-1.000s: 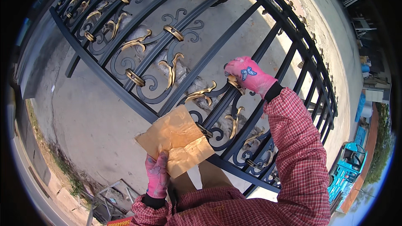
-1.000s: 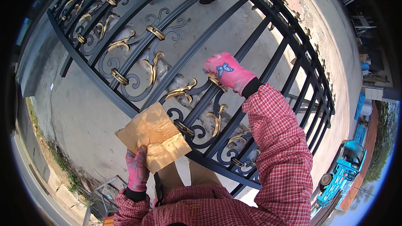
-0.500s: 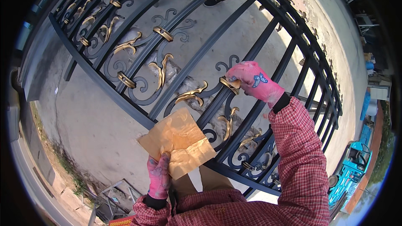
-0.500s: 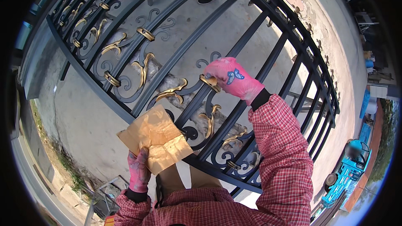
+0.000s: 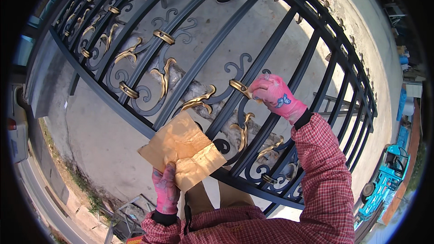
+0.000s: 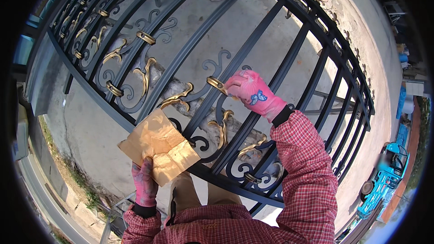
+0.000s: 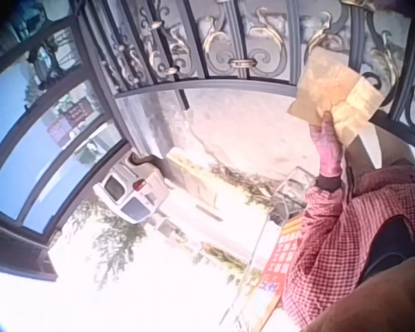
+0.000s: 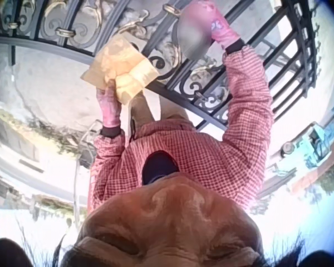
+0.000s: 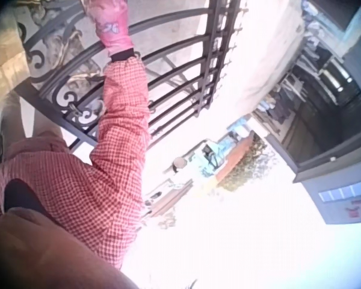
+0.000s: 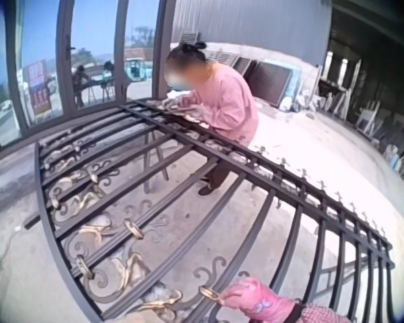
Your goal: The person rubs a gold-colored sheet against the ornamental details of a black metal gate to polish them. They hold the sheet in one hand and use the other to press and rub the sheet over the gate's decorative elements.
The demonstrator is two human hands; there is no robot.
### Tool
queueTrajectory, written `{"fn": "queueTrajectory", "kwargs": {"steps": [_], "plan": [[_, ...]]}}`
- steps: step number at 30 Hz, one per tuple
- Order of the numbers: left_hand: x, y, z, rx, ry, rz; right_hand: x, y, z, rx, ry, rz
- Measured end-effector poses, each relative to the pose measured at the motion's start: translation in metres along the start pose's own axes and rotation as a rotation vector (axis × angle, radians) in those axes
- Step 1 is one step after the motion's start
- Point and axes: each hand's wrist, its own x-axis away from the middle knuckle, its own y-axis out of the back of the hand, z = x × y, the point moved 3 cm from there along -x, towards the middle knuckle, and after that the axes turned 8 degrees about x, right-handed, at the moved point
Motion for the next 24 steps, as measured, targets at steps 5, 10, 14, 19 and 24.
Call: {"fn": "queueTrajectory", "kwargs": {"steps": [5,10,14,19,24], "plan": [[0.003,0.000,-0.005,0.026,-0.006,-0.050,0.010,0.000,0.008,0.010,0.032,-0.085],[0.006,-0.003,-0.019,0.042,-0.017,-0.067,0.009,-0.001,0.002,0.002,-0.046,-0.157],[0.001,-0.001,-0.034,0.023,-0.068,-0.022,-0.004,0.005,0.009,0.000,-0.056,-0.173],[-0.026,0.006,-0.054,0.001,-0.020,0.059,-0.002,0.000,0.016,0.143,-0.144,-0.008],[-0.057,-0.007,-0.095,0.006,0.022,0.273,-0.003,0.039,0.061,-0.211,-0.853,-0.190]]}}
